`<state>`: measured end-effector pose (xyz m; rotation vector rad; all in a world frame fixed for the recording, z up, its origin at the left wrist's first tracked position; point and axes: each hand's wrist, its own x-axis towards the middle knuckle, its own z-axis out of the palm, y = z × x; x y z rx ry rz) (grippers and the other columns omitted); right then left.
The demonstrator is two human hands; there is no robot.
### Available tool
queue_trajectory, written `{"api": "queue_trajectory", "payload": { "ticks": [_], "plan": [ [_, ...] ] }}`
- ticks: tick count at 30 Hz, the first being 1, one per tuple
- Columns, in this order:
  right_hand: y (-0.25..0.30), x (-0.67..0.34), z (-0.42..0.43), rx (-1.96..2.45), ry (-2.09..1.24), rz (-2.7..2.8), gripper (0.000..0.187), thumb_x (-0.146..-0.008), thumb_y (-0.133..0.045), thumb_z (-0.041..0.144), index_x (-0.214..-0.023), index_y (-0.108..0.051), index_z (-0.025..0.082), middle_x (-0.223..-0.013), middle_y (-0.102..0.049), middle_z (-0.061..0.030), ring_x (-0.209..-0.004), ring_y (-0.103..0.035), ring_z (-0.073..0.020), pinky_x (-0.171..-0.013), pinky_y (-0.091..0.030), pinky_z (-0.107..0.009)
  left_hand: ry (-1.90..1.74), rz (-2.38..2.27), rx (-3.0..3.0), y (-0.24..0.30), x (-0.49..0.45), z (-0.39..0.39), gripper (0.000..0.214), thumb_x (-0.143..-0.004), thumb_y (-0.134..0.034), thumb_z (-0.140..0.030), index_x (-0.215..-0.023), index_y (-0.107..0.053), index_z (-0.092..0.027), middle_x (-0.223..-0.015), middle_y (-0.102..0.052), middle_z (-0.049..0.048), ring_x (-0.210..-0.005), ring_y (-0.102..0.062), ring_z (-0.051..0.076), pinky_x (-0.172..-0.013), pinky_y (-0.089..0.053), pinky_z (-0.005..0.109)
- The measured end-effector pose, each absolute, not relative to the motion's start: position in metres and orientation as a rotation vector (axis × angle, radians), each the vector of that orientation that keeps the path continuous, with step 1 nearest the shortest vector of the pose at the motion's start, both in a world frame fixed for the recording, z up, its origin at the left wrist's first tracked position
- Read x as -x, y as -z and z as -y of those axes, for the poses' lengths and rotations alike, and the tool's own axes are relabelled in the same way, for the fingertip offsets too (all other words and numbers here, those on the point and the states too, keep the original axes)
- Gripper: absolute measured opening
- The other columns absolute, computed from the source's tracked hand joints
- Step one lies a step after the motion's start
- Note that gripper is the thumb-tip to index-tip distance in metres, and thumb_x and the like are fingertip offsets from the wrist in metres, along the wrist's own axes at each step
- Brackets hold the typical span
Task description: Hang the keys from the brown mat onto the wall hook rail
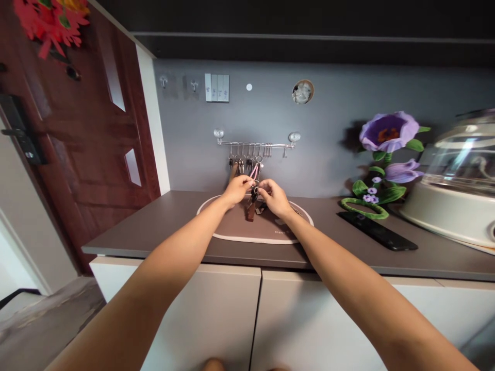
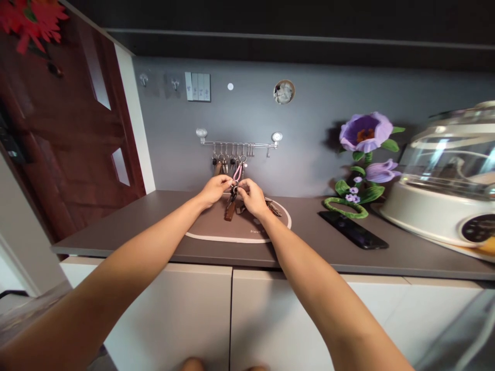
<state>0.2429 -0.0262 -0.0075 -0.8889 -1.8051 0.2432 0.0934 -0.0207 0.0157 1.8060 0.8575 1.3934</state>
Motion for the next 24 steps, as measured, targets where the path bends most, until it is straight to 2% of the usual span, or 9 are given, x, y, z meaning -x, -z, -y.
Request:
{"api": "queue_trajectory", "payload": {
  "ticks": [9,16,24],
  "plan": [
    [0.0028,-0.2392,0.0323,0.831,-0.289,1.764,0.024,-0.076,-0.049,0.039,-0.088,-0.056,0.019,-0.092,-0.057,-0.0037,-0.078,-0.051,-0.0133,-0.076,-0.042,-0.028,-1.308,-0.698,-1.313,-0.0115,-0.0961,0.0197,0.007,-0.077,-0.05,-0.016,-0.077,-0.057,-0.014,-0.081,-0.058,0.0022,-0.073,-0.053,0.009,-0.075,-0.041,0.028],
    [0.0035,-0.2391,0.0305,0.808,-0.384,1.69,0.029,-0.073,-0.052,0.047,-0.08,-0.055,0.018,-0.081,-0.056,-0.0019,-0.071,-0.05,-0.0122,-0.067,-0.042,-0.025,-1.288,-0.727,-1.341,-0.0123,-0.099,0.0236,0.005,-0.074,-0.055,-0.019,-0.076,-0.058,-0.015,-0.084,-0.06,0.0021,-0.078,-0.052,0.01,-0.079,-0.039,0.032],
    [-0.0026,-0.2413,0.0325,0.81,-0.369,1.617,0.028,-0.072,-0.054,0.045,-0.077,-0.056,0.018,-0.076,-0.056,-0.0016,-0.072,-0.05,-0.0129,-0.071,-0.041,-0.027,-1.308,-0.753,-1.473,-0.0083,-0.1003,0.0209,0.014,-0.074,-0.056,-0.029,-0.082,-0.058,-0.018,-0.089,-0.061,0.0023,-0.082,-0.053,0.011,-0.074,-0.041,0.026]
  ]
}}
